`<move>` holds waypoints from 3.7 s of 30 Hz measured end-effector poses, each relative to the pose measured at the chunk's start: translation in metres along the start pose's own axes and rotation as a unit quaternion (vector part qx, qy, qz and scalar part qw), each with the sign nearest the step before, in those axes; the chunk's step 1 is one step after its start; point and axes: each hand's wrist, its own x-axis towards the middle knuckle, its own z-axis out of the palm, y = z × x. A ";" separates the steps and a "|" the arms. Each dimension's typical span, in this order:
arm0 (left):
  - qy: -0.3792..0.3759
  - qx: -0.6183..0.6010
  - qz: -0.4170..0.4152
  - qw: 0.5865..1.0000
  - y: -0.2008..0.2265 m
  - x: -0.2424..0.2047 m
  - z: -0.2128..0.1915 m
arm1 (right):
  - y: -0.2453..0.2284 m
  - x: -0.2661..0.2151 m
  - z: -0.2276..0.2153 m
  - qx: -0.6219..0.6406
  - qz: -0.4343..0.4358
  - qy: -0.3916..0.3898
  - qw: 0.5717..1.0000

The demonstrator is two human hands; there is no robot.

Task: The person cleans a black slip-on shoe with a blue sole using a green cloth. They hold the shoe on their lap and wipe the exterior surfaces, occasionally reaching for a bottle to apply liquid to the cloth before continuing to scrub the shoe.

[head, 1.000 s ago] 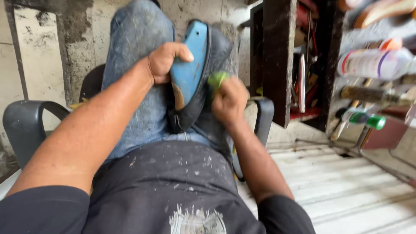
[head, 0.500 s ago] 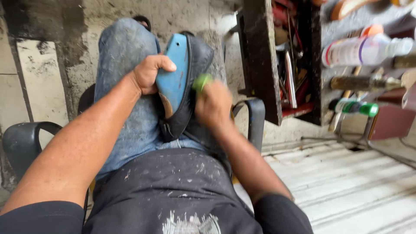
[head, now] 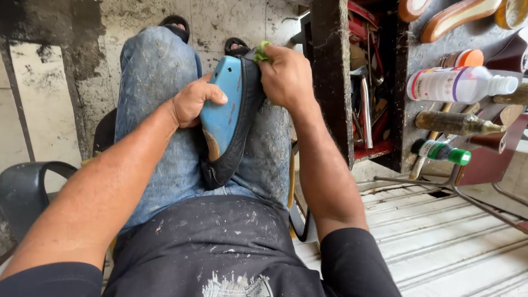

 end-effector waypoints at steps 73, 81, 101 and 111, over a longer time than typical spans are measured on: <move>0.061 0.439 0.510 0.737 0.057 -0.120 0.149 | -0.044 -0.181 -0.176 0.009 -0.513 0.164 0.843; 0.077 0.462 0.391 0.792 0.087 -0.094 0.161 | -0.014 -0.151 -0.182 0.041 -0.442 0.249 0.861; 0.129 0.420 0.397 0.806 0.091 -0.125 0.084 | -0.012 -0.133 -0.039 0.335 -0.257 0.222 0.879; 0.142 0.416 0.384 0.812 0.030 -0.158 0.030 | -0.019 -0.149 -0.021 0.229 -0.224 0.181 0.930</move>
